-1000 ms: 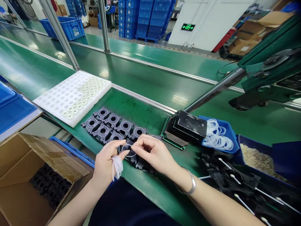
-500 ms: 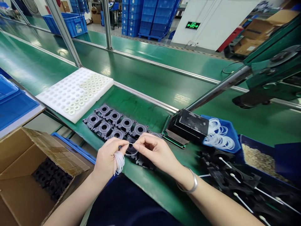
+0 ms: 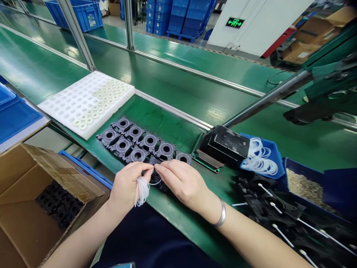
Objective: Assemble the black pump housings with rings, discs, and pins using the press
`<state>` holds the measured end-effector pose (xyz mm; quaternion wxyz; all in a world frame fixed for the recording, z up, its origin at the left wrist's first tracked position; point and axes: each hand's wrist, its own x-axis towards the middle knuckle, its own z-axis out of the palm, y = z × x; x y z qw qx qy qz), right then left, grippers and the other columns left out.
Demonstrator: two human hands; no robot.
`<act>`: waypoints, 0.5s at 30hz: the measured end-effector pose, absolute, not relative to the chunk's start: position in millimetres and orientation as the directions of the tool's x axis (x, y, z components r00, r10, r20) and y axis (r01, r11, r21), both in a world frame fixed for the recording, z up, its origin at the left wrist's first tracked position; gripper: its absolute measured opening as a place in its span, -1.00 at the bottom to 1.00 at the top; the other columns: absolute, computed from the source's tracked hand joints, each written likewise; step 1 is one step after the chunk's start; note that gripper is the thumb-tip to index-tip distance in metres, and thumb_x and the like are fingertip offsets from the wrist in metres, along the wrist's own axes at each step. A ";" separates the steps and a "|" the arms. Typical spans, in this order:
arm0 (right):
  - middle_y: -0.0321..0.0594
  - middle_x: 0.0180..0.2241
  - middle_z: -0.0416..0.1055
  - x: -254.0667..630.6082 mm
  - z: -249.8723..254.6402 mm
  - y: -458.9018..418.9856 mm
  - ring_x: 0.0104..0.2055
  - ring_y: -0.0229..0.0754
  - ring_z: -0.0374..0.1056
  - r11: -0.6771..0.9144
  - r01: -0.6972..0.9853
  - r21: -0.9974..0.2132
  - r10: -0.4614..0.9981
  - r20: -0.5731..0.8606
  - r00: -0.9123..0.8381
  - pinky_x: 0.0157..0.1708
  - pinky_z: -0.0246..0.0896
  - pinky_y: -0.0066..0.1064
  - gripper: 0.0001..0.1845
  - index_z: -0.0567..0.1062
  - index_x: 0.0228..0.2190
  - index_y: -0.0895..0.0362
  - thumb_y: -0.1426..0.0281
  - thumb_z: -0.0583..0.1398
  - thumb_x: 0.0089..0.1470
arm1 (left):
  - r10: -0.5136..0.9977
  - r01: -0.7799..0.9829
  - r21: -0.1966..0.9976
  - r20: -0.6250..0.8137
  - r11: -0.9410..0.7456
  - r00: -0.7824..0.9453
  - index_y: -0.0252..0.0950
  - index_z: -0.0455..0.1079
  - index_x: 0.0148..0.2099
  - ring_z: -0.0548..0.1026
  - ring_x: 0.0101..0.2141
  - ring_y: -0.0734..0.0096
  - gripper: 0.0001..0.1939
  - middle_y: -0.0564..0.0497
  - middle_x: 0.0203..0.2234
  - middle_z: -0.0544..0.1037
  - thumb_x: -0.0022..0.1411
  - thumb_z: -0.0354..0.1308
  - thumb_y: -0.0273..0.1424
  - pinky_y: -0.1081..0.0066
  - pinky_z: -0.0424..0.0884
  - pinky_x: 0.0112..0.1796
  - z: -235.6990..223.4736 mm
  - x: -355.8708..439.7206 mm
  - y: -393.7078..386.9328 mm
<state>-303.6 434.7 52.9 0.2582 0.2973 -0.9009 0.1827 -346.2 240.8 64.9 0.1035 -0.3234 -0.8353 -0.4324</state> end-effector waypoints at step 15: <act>-0.05 -0.33 0.50 -313.2 49.8 425.6 -0.28 -0.10 0.39 0.752 -0.580 -0.312 -0.345 0.563 -0.751 -0.27 0.38 -0.23 -0.80 0.48 -0.14 0.20 0.53 0.07 0.31 | 0.443 0.701 0.557 0.543 0.445 -0.713 -0.30 0.49 -0.18 0.58 -0.35 0.45 -0.88 0.01 -0.38 0.63 0.28 0.22 -0.59 0.50 0.51 -0.24 63.7 -339.2 243.2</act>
